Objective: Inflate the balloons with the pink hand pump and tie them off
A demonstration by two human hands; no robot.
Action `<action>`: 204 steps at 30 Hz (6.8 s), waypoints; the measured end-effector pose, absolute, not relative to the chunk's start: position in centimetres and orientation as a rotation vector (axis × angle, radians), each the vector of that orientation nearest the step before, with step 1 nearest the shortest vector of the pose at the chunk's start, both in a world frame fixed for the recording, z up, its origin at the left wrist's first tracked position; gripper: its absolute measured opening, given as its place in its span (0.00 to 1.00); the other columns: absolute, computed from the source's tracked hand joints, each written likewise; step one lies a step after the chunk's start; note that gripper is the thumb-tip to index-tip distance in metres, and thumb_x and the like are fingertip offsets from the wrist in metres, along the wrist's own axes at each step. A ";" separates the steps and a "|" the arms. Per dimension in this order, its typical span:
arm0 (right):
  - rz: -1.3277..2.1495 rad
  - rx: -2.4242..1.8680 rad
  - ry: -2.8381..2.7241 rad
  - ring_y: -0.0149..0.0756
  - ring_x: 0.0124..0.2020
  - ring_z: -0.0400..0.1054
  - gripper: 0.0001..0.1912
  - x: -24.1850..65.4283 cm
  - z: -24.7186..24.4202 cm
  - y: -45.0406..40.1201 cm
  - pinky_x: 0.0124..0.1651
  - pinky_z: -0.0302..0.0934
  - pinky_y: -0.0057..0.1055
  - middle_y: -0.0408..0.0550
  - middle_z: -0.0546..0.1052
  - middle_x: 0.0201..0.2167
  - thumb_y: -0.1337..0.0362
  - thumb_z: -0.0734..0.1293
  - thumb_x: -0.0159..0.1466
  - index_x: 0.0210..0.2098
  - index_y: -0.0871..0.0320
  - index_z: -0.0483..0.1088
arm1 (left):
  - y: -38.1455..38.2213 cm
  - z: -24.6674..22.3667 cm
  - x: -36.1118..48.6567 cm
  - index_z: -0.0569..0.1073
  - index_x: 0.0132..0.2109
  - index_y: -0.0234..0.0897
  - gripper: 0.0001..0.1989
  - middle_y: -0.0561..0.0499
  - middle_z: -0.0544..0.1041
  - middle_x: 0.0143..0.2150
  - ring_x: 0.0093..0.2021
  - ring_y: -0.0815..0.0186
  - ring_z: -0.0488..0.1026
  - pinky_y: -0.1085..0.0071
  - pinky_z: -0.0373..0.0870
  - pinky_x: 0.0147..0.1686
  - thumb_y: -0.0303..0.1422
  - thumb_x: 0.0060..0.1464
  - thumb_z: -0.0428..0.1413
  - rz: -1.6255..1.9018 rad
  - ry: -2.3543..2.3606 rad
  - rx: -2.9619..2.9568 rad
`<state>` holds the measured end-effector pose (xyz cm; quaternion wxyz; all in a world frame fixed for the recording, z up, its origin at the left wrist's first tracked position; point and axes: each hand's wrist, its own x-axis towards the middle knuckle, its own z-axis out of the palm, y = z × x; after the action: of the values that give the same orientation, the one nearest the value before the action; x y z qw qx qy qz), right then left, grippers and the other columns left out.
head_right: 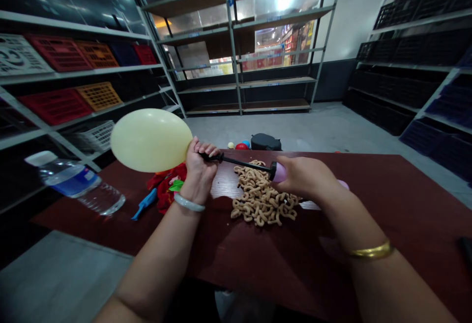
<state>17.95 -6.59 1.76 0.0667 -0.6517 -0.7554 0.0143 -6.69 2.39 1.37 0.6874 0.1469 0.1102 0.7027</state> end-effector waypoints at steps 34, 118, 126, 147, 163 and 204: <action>0.015 -1.918 -2.278 0.41 0.29 0.71 0.21 17.0 1.4 -6.9 0.27 0.46 0.33 0.49 0.80 0.31 0.42 0.65 0.55 0.37 0.52 0.70 | 1.7 1.7 -6.2 0.51 0.23 0.39 0.22 0.60 0.53 0.15 0.14 0.74 0.55 0.75 0.50 0.18 0.32 0.65 0.49 1.540 0.236 0.296; -0.327 -1.974 -2.254 0.45 0.32 0.73 0.21 14.1 0.9 -7.7 0.27 0.47 0.35 0.52 0.80 0.34 0.45 0.62 0.59 0.42 0.53 0.70 | -1.6 -0.8 -0.8 0.54 0.23 0.38 0.22 0.59 0.53 0.18 0.18 0.74 0.54 0.74 0.56 0.23 0.35 0.65 0.51 1.370 0.206 0.328; -0.205 -2.019 -2.245 0.46 0.33 0.75 0.20 13.1 0.2 -7.8 0.30 0.54 0.34 0.52 0.80 0.34 0.49 0.63 0.59 0.45 0.54 0.70 | -2.4 -2.1 0.8 0.54 0.22 0.38 0.24 0.57 0.56 0.18 0.18 0.73 0.56 0.73 0.59 0.24 0.37 0.65 0.50 1.301 0.267 0.257; -0.149 -1.870 -2.298 0.42 0.30 0.70 0.22 19.3 2.3 -8.0 0.28 0.49 0.34 0.46 0.79 0.32 0.43 0.69 0.54 0.41 0.49 0.70 | 0.1 1.0 -4.1 0.53 0.23 0.38 0.22 0.59 0.54 0.17 0.17 0.75 0.56 0.75 0.55 0.21 0.33 0.66 0.48 1.498 0.132 0.314; -0.329 -1.744 -2.310 0.45 0.37 0.74 0.34 14.4 0.3 -7.9 0.28 0.52 0.34 0.48 0.79 0.45 0.38 0.61 0.62 0.63 0.43 0.62 | -2.6 -1.8 0.3 0.56 0.23 0.37 0.22 0.54 0.65 0.23 0.27 0.70 0.66 0.71 0.68 0.37 0.36 0.65 0.50 1.386 0.258 0.413; 0.413 -1.248 -1.911 0.52 0.56 0.67 0.30 14.9 -1.4 -4.5 0.56 0.64 0.50 0.55 0.76 0.51 0.43 0.68 0.56 0.52 0.53 0.74 | -3.1 -3.3 0.4 0.72 0.22 0.39 0.11 0.52 0.71 0.19 0.22 0.66 0.64 0.68 0.64 0.31 0.29 0.51 0.62 1.093 0.565 1.312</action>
<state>14.89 -4.54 -1.39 0.3998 -0.4932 -0.7552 0.1632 0.45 -3.13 -3.27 0.6222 0.5711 0.2460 0.4756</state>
